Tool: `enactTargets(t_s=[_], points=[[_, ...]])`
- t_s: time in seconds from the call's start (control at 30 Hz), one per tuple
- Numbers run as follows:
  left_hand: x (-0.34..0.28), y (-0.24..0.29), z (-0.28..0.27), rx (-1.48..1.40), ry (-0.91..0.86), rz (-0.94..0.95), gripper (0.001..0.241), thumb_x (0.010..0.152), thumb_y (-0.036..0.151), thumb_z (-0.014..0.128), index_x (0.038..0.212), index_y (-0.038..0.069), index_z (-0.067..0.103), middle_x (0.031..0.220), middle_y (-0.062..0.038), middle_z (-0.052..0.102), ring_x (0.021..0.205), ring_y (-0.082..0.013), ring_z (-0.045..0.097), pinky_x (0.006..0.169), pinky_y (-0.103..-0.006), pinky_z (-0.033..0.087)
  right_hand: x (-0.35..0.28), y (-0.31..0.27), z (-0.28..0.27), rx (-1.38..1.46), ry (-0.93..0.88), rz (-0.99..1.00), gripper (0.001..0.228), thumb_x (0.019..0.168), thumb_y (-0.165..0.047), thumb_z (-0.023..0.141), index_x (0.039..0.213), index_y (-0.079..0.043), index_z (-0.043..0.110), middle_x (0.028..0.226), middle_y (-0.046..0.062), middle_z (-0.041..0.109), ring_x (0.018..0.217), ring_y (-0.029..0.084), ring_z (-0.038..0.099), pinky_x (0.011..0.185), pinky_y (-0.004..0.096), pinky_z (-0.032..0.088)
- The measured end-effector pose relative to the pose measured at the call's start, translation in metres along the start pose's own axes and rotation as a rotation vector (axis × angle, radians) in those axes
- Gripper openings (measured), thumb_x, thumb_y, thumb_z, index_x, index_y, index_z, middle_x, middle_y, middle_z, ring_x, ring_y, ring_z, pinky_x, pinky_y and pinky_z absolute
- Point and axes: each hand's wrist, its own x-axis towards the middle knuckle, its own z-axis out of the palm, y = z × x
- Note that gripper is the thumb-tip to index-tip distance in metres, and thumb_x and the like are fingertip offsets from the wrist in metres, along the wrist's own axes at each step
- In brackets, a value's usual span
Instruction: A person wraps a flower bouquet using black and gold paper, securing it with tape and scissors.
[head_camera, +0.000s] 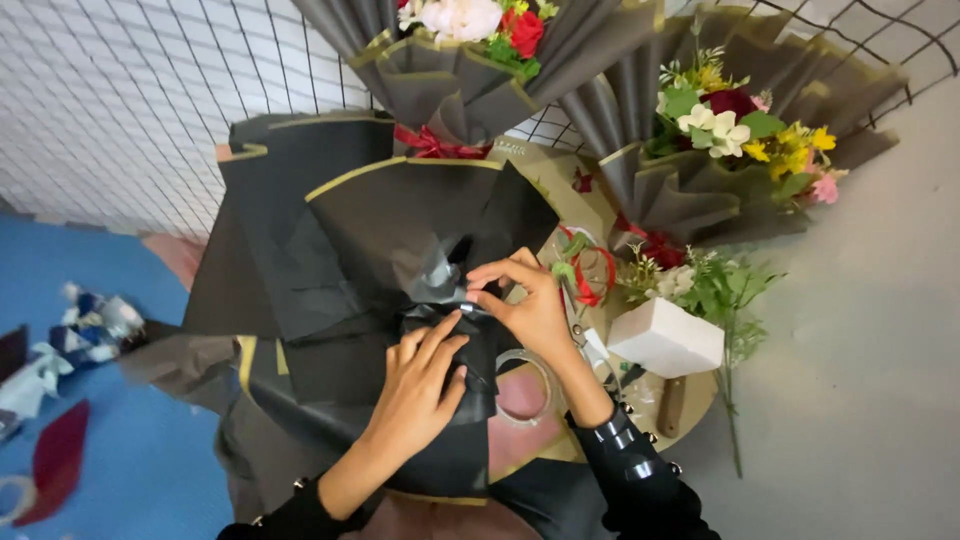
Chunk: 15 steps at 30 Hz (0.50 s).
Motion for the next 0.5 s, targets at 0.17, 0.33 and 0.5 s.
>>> enactTargets(t_s=[0.17, 0.33, 0.5], points=[[-0.004, -0.004, 0.004, 0.018, 0.031, 0.002, 0.041, 0.085, 0.015, 0.065, 0.124, 0.005, 0.060, 0.155, -0.009, 0.047, 0.121, -0.0287, 0.050, 0.099, -0.0419, 0.037, -0.005, 0.011, -0.003, 0.016, 0.021, -0.004, 0.026, 0.073, 0.002, 0.084, 0.096, -0.008, 0.077, 0.086, -0.003, 0.076, 0.085, 0.009, 0.055, 0.078, 0.023, 0.046], [-0.005, -0.008, 0.006, 0.092, -0.005, 0.038, 0.034, 0.096, 0.020, 0.058, 0.129, 0.012, 0.061, 0.152, -0.008, 0.050, 0.118, -0.0282, 0.048, 0.086, -0.0418, 0.038, -0.013, 0.029, 0.003, 0.009, 0.083, -0.086, 0.030, 0.074, -0.009, 0.089, 0.101, -0.017, 0.080, 0.083, -0.003, 0.078, 0.076, 0.012, 0.053, 0.074, 0.023, 0.043], [-0.002, -0.004, 0.002, 0.036, 0.027, 0.040, 0.040, 0.086, 0.014, 0.065, 0.124, 0.002, 0.061, 0.152, -0.013, 0.047, 0.121, -0.0301, 0.050, 0.097, -0.0422, 0.037, -0.006, 0.018, 0.012, 0.063, 0.016, -0.018, 0.027, 0.076, 0.002, 0.082, 0.099, -0.009, 0.077, 0.088, -0.003, 0.076, 0.088, 0.009, 0.054, 0.078, 0.022, 0.046]])
